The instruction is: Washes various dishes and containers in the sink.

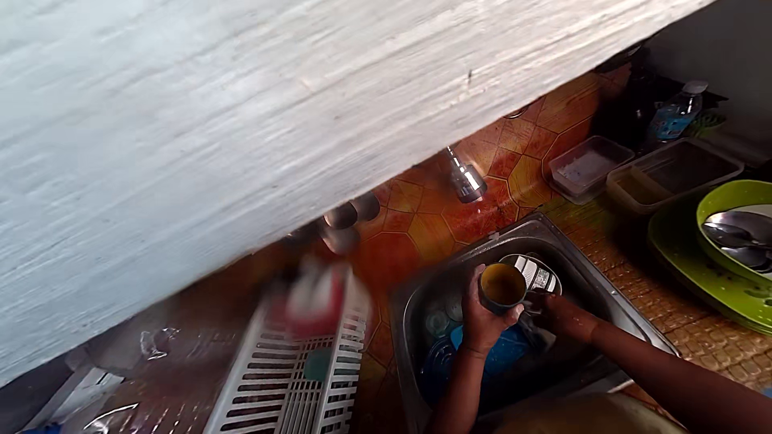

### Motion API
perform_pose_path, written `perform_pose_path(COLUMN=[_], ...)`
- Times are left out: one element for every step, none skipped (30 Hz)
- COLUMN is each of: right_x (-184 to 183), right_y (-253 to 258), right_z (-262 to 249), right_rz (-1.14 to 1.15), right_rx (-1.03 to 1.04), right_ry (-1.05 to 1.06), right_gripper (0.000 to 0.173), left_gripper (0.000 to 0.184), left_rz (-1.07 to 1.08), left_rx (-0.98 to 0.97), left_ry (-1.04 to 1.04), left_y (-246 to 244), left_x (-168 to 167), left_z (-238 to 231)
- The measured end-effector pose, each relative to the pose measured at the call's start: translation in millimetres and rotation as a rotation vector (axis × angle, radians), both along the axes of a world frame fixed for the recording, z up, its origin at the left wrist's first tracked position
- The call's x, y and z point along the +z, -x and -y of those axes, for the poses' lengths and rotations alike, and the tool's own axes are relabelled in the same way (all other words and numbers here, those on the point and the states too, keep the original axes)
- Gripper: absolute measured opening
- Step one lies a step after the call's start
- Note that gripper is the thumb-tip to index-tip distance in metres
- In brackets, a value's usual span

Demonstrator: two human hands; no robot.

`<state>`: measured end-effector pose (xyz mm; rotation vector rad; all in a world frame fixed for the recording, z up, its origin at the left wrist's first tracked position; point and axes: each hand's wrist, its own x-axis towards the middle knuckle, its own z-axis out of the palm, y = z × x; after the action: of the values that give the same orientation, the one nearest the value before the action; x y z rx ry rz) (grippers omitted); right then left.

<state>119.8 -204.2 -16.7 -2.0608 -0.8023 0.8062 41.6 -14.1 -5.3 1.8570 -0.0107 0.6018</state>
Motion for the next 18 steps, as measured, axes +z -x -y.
perform_pose_path(right_x=[6.2,14.2,22.9,32.8,45.4,60.3,75.1,87.9,96.6,100.5,98.9,95.3,88.1,79.3,71.2,64.4,59.1,54.5], right_y=[-2.3,-4.6,-6.3,-7.1,-5.9,-2.5,2.3,7.4,11.5,14.2,16.4,17.7,17.4,15.7,13.4,11.9,10.7,8.3], right_z=[1.2,3.5,6.1,8.0,9.0,9.1,8.5,5.9,0.9,-6.0,-14.8,-23.8,-32.6,-39.7,-43.6,-45.0,-44.8,-43.8], right_rz=[0.018,0.052,0.093,0.119,0.101,0.043,-0.045,-0.151,-0.263,-0.38,-0.504,-0.649,-0.782,-0.888,-0.966,-1.002,-1.005,-0.977], right_rx=[-0.057,-0.13,-0.213,-0.288,-0.336,-0.346,-0.317,-0.262,-0.205,-0.163,-0.158,-0.179,-0.212,-0.241,-0.244,-0.228,-0.188,-0.123], right_ry=[-0.036,-0.082,-0.152,-0.251,-0.363,-0.453,-0.502,-0.506,-0.473,-0.423,-0.397,-0.405,-0.439,-0.482,-0.516,-0.533,-0.53,-0.509], right_gripper=[0.044,0.039,0.033,0.027,0.025,0.024,0.025,0.027,0.029,0.032,0.032,0.026,0.016,0.009,0.01,0.011,0.012,0.012], left_gripper=[0.108,0.106,0.105,0.103,0.101,0.1,0.099,0.099,0.098,0.098,0.098,0.098,0.099,0.098,0.097,0.096,0.095,0.094], left_rz=[0.009,0.011,0.01,0.012,0.016,0.019,0.015,0.011,0.006,0.003,0.006,0.012,0.018,0.025,0.026,0.025,0.017,0.003], left_rx=[-0.001,0.003,0.011,0.023,0.036,0.053,0.075,0.099,0.118,0.133,0.145,0.151,0.153,0.158,0.165,0.172,0.172,0.17], left_ry=[-0.029,-0.067,-0.115,-0.169,-0.22,-0.263,-0.309,-0.361,-0.402,-0.434,-0.46,-0.483,-0.498,-0.509,-0.511,-0.506,-0.499,-0.498], left_y=[2.8,5.9,8.8,11.1,13.2,15.1,16.8,17.9,19.2,20.7,22.5,24.3,25.7,26.3,27.0,28.0,29.5,30.8], left_x=[0.8,1.8,2.7,3.7,4.4,4.6,4.8,4.9,4.7,3.5,1.0,-2.2,-5.2,-7.6,-10.5,-13.1,-15.0,-16.4], left_z=[-1.2,-2.7,-4.5,-6.4,-7.7,-7.7,-6.1,-3.1,1.3,6.9,13.0,19.1,24.6,29.1,31.9,33.2,32.8,31.8])
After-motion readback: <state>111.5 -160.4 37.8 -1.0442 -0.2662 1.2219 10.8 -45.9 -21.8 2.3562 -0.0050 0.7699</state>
